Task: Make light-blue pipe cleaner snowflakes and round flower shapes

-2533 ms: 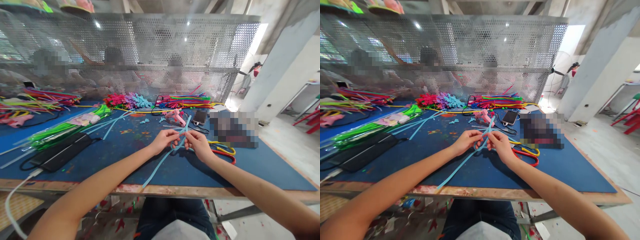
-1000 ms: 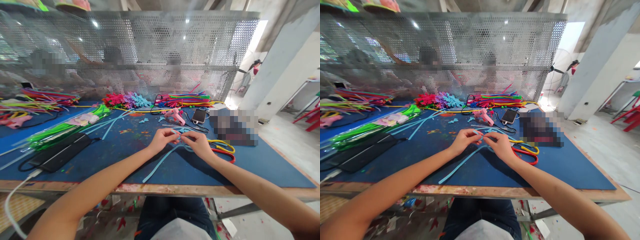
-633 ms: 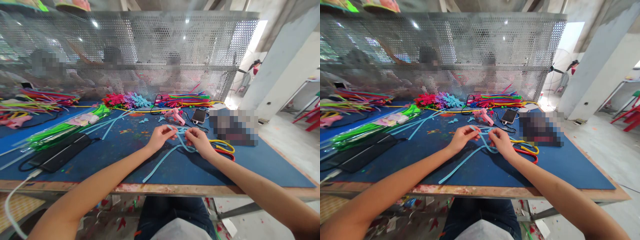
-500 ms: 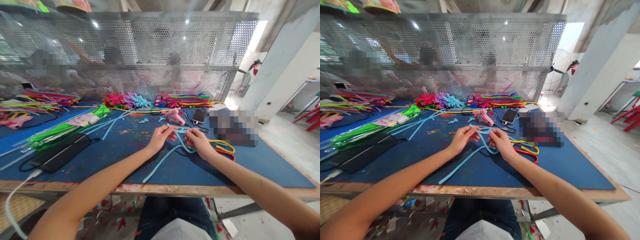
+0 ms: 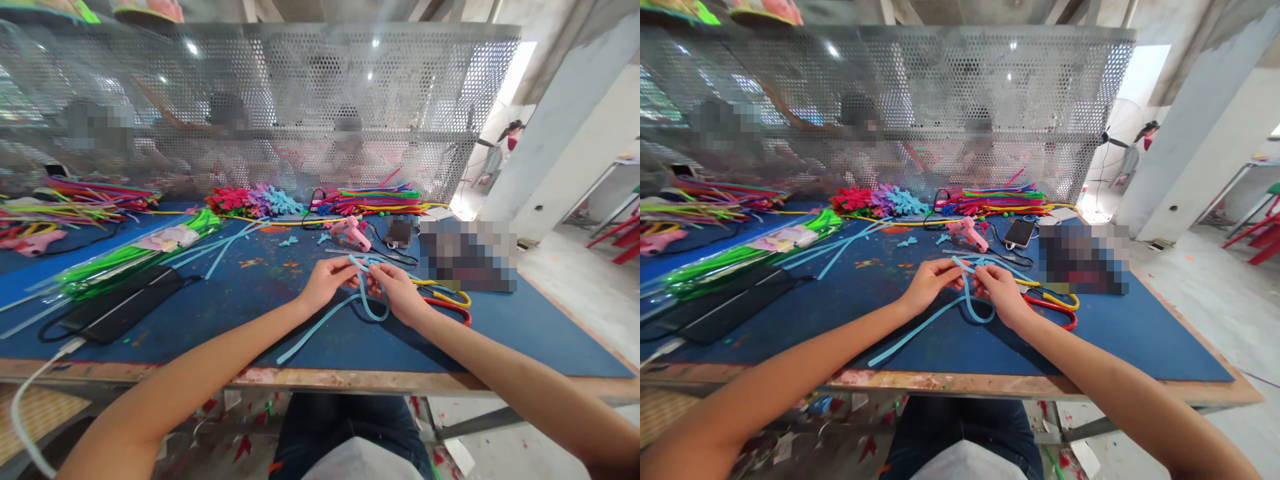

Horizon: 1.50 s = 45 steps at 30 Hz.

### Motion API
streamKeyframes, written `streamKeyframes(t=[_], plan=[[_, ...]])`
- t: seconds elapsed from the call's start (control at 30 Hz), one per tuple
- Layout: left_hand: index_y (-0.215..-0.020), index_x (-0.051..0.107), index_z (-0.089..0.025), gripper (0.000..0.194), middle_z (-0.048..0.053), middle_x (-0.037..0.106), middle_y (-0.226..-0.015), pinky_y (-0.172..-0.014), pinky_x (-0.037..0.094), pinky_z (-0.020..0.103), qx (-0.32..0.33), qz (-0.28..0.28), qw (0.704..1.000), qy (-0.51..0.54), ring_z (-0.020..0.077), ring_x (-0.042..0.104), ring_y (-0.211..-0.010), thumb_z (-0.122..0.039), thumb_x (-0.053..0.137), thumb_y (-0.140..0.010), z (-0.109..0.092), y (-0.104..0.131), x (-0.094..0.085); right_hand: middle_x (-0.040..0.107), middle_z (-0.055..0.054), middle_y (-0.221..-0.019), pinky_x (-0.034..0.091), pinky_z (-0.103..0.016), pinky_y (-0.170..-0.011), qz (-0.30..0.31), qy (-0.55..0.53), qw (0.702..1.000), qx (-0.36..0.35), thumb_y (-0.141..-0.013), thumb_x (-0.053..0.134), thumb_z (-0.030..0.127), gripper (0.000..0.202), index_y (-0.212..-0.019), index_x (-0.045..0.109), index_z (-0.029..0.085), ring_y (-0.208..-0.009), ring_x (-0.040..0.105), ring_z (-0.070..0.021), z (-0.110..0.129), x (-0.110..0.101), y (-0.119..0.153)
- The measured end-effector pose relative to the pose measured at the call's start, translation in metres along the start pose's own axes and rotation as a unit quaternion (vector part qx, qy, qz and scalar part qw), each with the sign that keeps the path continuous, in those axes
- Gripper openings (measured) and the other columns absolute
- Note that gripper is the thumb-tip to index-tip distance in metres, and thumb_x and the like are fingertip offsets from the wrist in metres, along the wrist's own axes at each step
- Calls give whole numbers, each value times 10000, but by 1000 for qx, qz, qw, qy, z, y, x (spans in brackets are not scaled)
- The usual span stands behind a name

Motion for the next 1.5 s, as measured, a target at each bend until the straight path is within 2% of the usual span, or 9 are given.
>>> streamKeyframes(t=[0.17,0.3,0.4,0.5,0.57,0.7,0.83,1.13,1.5], plan=[[-896,654,-131,267,8,615,-663,-605,488,223,-6,-3,1000,11,109,572,-604,-340,630,-733,2,0,0,558,19,-611,395,-221,-511,17,59,998,-23,-681,637,488,336,-691,565,160,-506,480,-77,1,0,0],[-817,620,-142,210,17,631,-810,-688,484,226,18,3,1000,-3,128,586,-741,-344,590,-766,0,-2,-1,590,4,-630,405,-250,-556,29,172,980,-92,-711,615,440,273,-696,588,169,-556,513,-112,8,4,2],[-832,574,-149,208,18,628,-818,-734,484,251,15,-3,1000,23,132,596,-753,-352,554,-791,1,-4,-4,596,-3,-687,405,-253,-582,-6,225,962,-157,-709,626,379,206,-744,589,180,-623,527,-132,18,4,6],[-855,548,-155,227,-9,580,-687,-635,493,240,-2,-18,999,35,124,596,-635,-373,544,-793,2,-5,-7,600,-12,-736,402,-249,-589,-43,237,951,-195,-743,590,373,198,-804,597,185,-649,524,-135,27,1,9],[-869,551,-153,242,-25,537,-638,-564,483,222,-11,-6,1000,14,106,570,-552,-384,527,-801,2,-4,-5,617,-20,-756,404,-252,-589,-45,244,948,-201,-758,572,387,226,-843,622,183,-643,524,-135,30,0,10],[-784,549,-140,278,-26,511,-617,-468,427,189,-6,60,995,-77,80,522,-462,-407,482,-823,-1,2,6,659,-40,-820,439,-275,-649,-28,235,951,-198,-744,596,371,231,-863,667,186,-722,576,-165,29,0,8],[-694,519,-139,321,-29,494,-593,-513,420,202,32,112,978,-171,80,507,-472,-404,428,-851,-5,7,14,655,-43,-747,466,-303,-671,-27,219,953,-210,-706,641,355,189,-776,679,183,-711,601,-182,29,0,9],[-835,550,-142,223,-34,480,-649,-582,365,209,69,118,947,-291,103,482,-589,-309,405,-864,-7,9,16,633,-30,-663,453,-304,-632,-29,231,949,-211,-704,638,367,192,-713,638,176,-645,586,-174,30,0,9],[-757,545,-135,291,-23,496,-609,-624,336,218,85,136,932,-324,121,481,-627,-297,346,-894,-8,10,18,627,-27,-664,450,-285,-617,-21,234,949,-208,-719,625,361,195,-731,622,167,-638,581,-163,27,1,8]])
Point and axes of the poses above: each hand's wrist, its own y-axis away from the middle knuckle, its own x-axis out of the palm, z = x × y, the point moved 5 cm from there along -y, towards the middle knuckle
